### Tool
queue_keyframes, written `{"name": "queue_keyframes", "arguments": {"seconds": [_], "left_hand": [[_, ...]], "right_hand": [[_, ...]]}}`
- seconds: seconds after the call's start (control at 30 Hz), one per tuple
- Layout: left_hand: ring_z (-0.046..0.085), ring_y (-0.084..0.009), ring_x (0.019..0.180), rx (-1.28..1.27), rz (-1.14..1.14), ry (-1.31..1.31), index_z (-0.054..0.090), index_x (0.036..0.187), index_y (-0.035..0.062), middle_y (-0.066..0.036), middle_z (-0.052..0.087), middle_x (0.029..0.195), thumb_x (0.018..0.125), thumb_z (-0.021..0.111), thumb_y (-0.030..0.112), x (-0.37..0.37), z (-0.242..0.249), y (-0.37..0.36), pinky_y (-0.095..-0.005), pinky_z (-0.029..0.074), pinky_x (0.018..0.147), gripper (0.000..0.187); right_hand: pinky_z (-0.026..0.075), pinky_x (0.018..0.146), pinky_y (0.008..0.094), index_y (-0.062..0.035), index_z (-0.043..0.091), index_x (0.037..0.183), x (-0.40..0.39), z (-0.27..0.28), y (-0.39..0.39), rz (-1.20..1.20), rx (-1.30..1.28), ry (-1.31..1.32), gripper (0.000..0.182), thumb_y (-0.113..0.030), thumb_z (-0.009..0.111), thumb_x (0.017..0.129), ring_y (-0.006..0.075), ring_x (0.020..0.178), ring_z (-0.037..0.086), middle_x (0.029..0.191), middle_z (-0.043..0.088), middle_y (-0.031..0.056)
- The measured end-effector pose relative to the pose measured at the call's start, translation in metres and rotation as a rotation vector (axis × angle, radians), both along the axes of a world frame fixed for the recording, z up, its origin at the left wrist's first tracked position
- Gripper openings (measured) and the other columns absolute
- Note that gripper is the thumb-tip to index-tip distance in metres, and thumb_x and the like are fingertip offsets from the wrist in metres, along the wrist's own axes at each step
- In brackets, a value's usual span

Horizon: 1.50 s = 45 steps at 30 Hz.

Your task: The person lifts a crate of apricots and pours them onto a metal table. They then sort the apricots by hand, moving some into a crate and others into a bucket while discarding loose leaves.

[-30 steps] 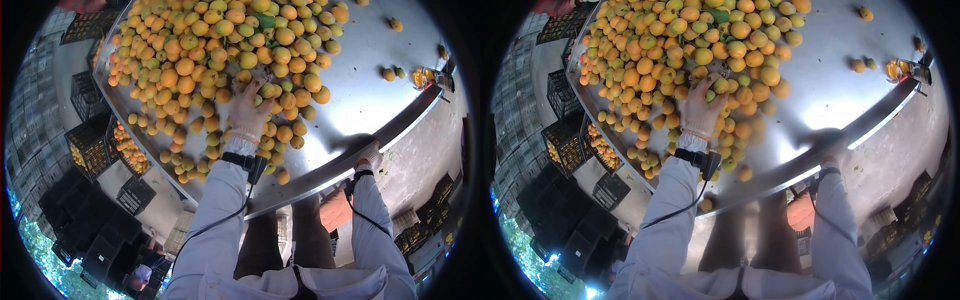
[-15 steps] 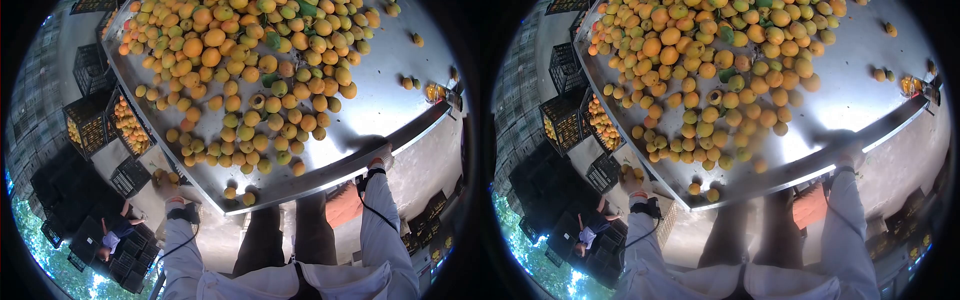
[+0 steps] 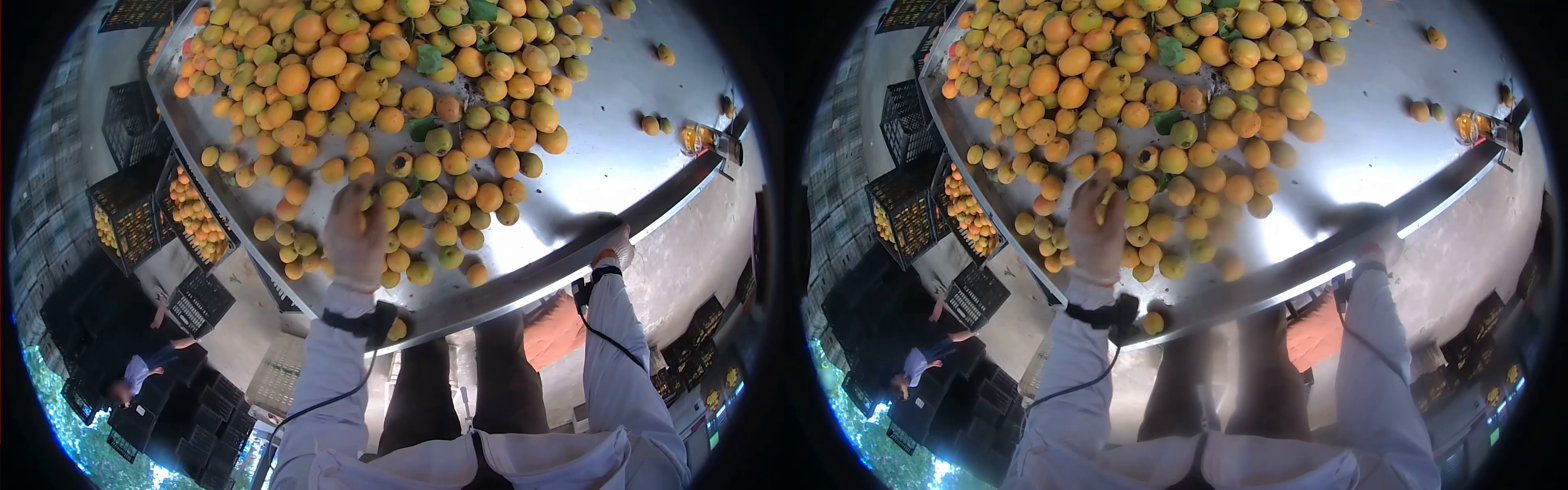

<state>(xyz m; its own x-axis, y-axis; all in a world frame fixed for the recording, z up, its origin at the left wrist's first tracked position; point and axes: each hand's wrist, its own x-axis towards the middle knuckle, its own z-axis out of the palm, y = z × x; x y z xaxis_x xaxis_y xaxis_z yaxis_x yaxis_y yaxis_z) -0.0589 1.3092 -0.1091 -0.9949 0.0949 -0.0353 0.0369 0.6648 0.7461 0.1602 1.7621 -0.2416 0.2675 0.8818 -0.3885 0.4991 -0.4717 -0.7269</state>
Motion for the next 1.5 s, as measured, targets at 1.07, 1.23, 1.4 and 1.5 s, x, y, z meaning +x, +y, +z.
{"name": "queue_keyframes", "arguments": {"seconds": [1.07,1.23,1.4,1.5], "left_hand": [[0.065,-0.0369,0.103,-0.608,-0.318,-0.579,0.054,0.132,0.0187,-0.015,0.060,0.127,0.084,0.068,0.031,-0.060,0.001,0.115,-0.0447,0.052,0.087,0.052],[0.065,-0.0373,0.102,-0.605,-0.534,-0.237,0.053,0.132,0.0213,-0.011,0.052,0.138,0.082,0.069,0.023,-0.086,-0.022,0.161,-0.0453,0.054,0.087,0.053],[0.065,-0.0350,0.102,-0.404,-0.279,-0.416,0.062,0.119,0.0144,-0.013,0.061,0.123,0.081,0.066,0.017,-0.095,-0.044,0.168,-0.0439,0.054,0.084,0.038],[0.066,-0.0335,0.100,-0.136,-0.205,-0.327,0.066,0.113,0.0158,-0.010,0.064,0.114,0.082,0.066,0.025,-0.085,-0.061,0.149,-0.0425,0.054,0.086,0.032]], "right_hand": [[0.055,0.066,0.0324,0.0054,0.067,0.098,-0.047,0.046,-0.024,-0.103,-0.144,0.017,0.036,-0.030,0.059,0.095,0.0211,0.075,0.067,0.090,0.070,0.0114],[0.056,0.065,0.0369,0.0084,0.066,0.100,-0.023,0.012,-0.013,-0.132,-0.083,0.023,0.044,-0.034,0.063,0.089,0.0253,0.073,0.069,0.090,0.071,0.0160],[0.057,0.066,0.0413,0.0093,0.065,0.103,-0.036,0.032,-0.017,-0.106,-0.105,-0.067,0.052,-0.039,0.064,0.085,0.0294,0.075,0.071,0.094,0.072,0.0189],[0.058,0.066,0.0409,0.0090,0.065,0.103,-0.035,0.033,-0.016,-0.128,-0.114,-0.080,0.051,-0.039,0.066,0.086,0.0287,0.076,0.071,0.096,0.072,0.0187]]}}
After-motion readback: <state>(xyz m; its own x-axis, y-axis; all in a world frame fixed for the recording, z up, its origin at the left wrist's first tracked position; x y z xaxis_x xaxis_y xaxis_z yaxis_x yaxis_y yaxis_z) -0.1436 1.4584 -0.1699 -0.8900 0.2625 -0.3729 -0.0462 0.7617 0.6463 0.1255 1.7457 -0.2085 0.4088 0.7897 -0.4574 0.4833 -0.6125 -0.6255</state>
